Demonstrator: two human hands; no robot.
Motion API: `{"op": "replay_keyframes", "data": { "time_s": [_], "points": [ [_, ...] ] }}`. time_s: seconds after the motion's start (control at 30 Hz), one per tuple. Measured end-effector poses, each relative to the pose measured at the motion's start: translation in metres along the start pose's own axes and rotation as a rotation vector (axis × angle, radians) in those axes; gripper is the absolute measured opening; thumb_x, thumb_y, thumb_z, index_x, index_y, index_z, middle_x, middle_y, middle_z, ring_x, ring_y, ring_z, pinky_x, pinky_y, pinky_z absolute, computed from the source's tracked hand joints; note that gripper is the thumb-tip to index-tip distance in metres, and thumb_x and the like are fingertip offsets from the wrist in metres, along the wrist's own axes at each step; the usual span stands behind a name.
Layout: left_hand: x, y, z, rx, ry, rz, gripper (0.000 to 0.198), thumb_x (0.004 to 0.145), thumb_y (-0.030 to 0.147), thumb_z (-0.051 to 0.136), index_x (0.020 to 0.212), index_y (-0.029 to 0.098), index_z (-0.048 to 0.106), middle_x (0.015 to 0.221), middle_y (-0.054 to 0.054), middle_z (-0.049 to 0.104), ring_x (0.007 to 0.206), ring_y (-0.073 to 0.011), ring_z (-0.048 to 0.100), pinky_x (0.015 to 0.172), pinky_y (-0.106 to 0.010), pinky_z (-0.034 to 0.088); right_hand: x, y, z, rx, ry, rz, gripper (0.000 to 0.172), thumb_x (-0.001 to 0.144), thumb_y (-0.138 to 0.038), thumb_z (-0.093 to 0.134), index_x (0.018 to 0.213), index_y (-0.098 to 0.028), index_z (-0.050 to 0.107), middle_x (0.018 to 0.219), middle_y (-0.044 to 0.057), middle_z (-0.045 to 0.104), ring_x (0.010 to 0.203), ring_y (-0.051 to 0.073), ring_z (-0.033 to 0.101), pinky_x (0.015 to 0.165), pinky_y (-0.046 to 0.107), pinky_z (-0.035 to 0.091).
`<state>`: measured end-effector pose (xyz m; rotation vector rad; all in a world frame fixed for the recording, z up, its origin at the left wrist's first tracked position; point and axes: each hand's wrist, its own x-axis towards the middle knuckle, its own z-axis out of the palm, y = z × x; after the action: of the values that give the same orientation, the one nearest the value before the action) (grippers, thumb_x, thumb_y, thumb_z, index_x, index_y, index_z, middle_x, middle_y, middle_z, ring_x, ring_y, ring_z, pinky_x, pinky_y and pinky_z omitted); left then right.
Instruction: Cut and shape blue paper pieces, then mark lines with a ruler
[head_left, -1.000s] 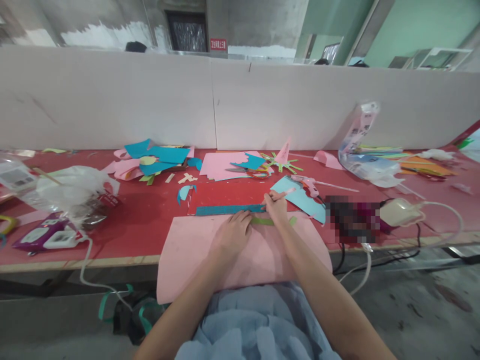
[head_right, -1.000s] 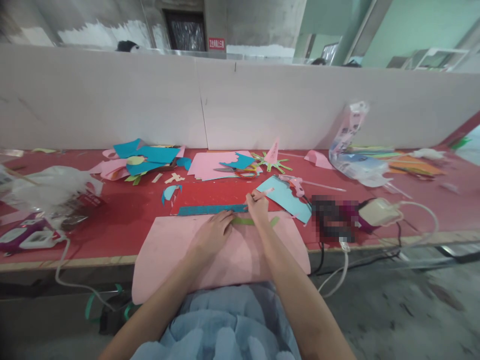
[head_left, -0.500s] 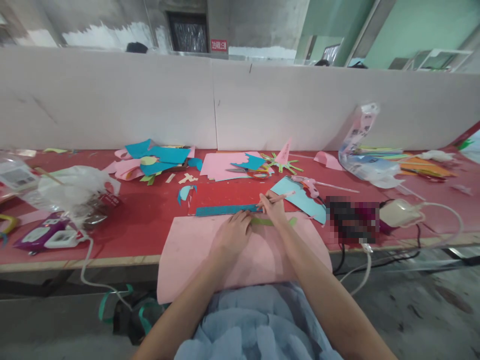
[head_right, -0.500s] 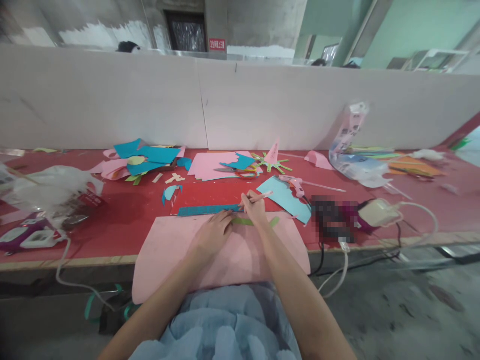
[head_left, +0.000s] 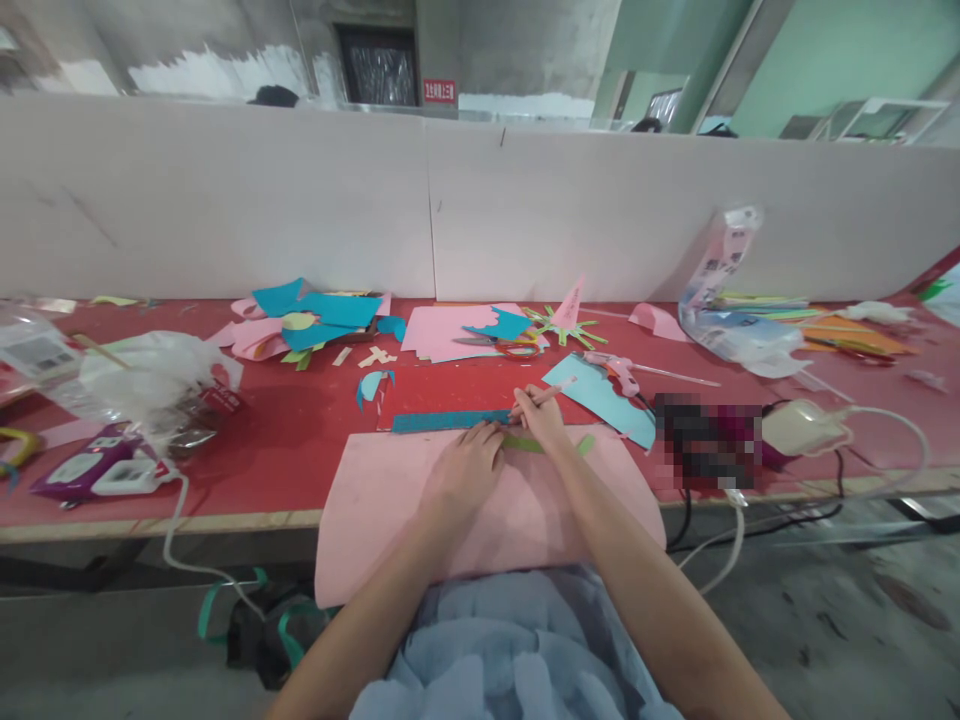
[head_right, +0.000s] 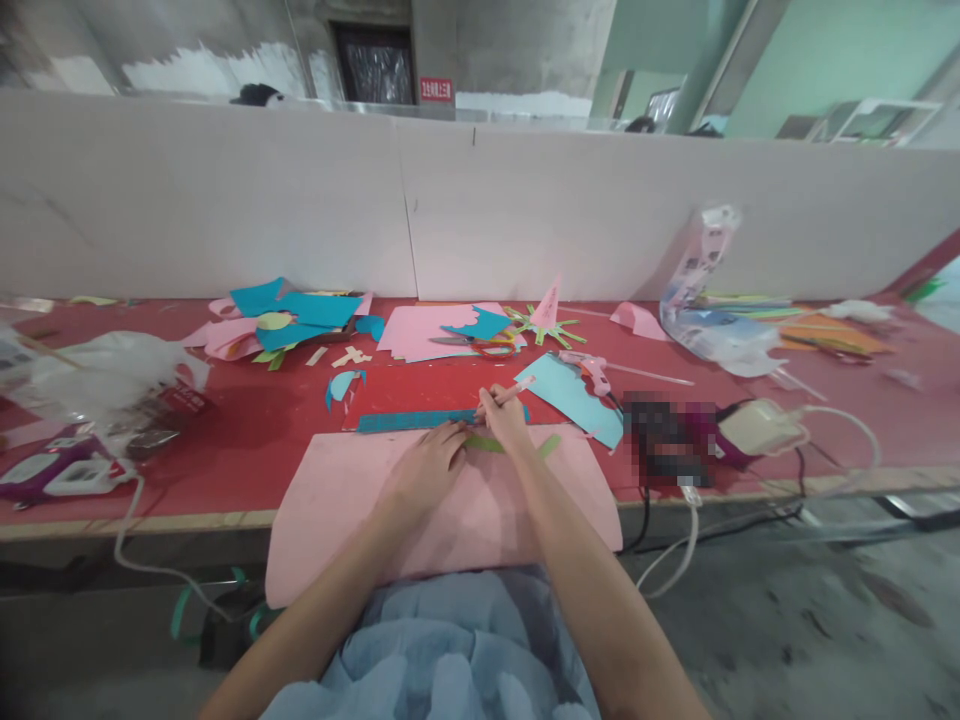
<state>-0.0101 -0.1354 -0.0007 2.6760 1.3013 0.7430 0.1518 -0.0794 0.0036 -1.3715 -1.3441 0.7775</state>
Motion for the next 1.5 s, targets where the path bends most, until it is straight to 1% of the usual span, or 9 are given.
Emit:
{"op": "replay_keyframes", "data": {
  "time_s": [0.17, 0.33, 0.43, 0.6, 0.87, 1.07, 1.17, 1.33, 1.5],
  "points": [
    [0.0009, 0.0018, -0.0023, -0.011, -0.018, -0.013, 0.03, 0.091, 0.016, 0.043, 0.117, 0.015, 0.058, 0.128, -0.007, 0.058, 0.122, -0.0199, 0.048, 0.107, -0.036, 0.037, -0.0029, -0.0024, -0.0013, -0.121, 0.062, -0.001, 0.034, 0.078, -0.049, 0.049, 0.059, -0.024, 0.038, 0.052, -0.001, 0.058, 0.048, 0.014, 0.055, 0.043, 0.022, 0.038],
    [0.0011, 0.0018, -0.0012, -0.022, -0.023, -0.024, 0.031, 0.09, 0.016, 0.043, 0.118, 0.015, 0.058, 0.128, -0.007, 0.057, 0.123, -0.0206, 0.048, 0.107, -0.037, 0.037, -0.0045, -0.0044, -0.0007, -0.204, 0.055, -0.032, 0.033, 0.077, -0.045, 0.049, 0.056, -0.025, 0.034, 0.04, -0.004, 0.047, 0.052, 0.015, 0.057, 0.045, 0.021, 0.038],
    [0.0006, 0.001, 0.0, -0.023, -0.014, -0.019, 0.031, 0.091, 0.016, 0.043, 0.118, 0.015, 0.058, 0.129, -0.008, 0.057, 0.123, -0.0207, 0.048, 0.107, -0.038, 0.037, -0.0054, -0.0047, -0.0005, -0.209, 0.039, -0.032, 0.03, 0.077, -0.041, 0.048, 0.056, -0.025, 0.034, 0.037, -0.005, 0.044, 0.055, 0.016, 0.059, 0.047, 0.021, 0.039],
    [0.0008, 0.0011, -0.0011, -0.034, -0.016, -0.014, 0.031, 0.091, 0.016, 0.041, 0.118, 0.016, 0.057, 0.128, -0.008, 0.057, 0.123, -0.02, 0.047, 0.106, -0.038, 0.038, -0.0059, -0.0055, -0.0011, -0.217, 0.032, -0.037, 0.028, 0.077, -0.04, 0.047, 0.056, -0.025, 0.035, 0.04, -0.005, 0.047, 0.053, 0.015, 0.058, 0.048, 0.021, 0.039],
    [0.0007, 0.0002, 0.0002, -0.021, -0.003, -0.005, 0.031, 0.091, 0.017, 0.04, 0.117, 0.016, 0.058, 0.127, -0.008, 0.058, 0.123, -0.02, 0.048, 0.106, -0.038, 0.038, -0.0048, -0.0003, -0.0014, -0.228, 0.013, -0.087, 0.028, 0.078, -0.037, 0.048, 0.055, -0.023, 0.037, 0.042, -0.006, 0.049, 0.042, 0.011, 0.049, 0.046, 0.02, 0.036],
    [0.0008, 0.0005, -0.0006, -0.029, -0.019, -0.007, 0.031, 0.091, 0.016, 0.04, 0.117, 0.016, 0.058, 0.128, -0.008, 0.057, 0.123, -0.0202, 0.048, 0.106, -0.039, 0.038, -0.0033, 0.0038, -0.0008, -0.232, 0.063, -0.067, 0.028, 0.078, -0.037, 0.047, 0.056, -0.023, 0.035, 0.045, -0.005, 0.052, 0.049, 0.013, 0.054, 0.049, 0.02, 0.038],
    [0.0005, 0.0005, -0.0008, -0.02, -0.015, -0.005, 0.031, 0.091, 0.016, 0.04, 0.117, 0.016, 0.057, 0.128, -0.008, 0.057, 0.123, -0.02, 0.048, 0.106, -0.038, 0.038, -0.0038, 0.001, -0.0012, -0.23, 0.048, -0.052, 0.027, 0.077, -0.038, 0.047, 0.057, -0.024, 0.036, 0.045, -0.004, 0.052, 0.049, 0.013, 0.053, 0.049, 0.021, 0.038],
    [0.0002, 0.0004, -0.0006, -0.018, -0.008, -0.008, 0.031, 0.091, 0.017, 0.042, 0.118, 0.016, 0.057, 0.129, -0.007, 0.057, 0.123, -0.02, 0.048, 0.107, -0.037, 0.037, -0.0049, -0.0041, -0.001, -0.238, 0.036, -0.012, 0.024, 0.074, -0.033, 0.047, 0.055, -0.024, 0.036, 0.044, -0.004, 0.052, 0.05, 0.014, 0.053, 0.048, 0.022, 0.037],
    [0.0004, 0.0002, -0.0006, -0.016, -0.006, -0.003, 0.031, 0.09, 0.016, 0.043, 0.118, 0.015, 0.057, 0.128, -0.007, 0.057, 0.122, -0.0201, 0.048, 0.106, -0.036, 0.037, -0.0042, -0.0024, -0.0016, -0.254, 0.039, -0.041, 0.025, 0.074, -0.034, 0.048, 0.054, -0.024, 0.036, 0.042, -0.004, 0.05, 0.05, 0.014, 0.052, 0.05, 0.022, 0.038]
  ]
}}
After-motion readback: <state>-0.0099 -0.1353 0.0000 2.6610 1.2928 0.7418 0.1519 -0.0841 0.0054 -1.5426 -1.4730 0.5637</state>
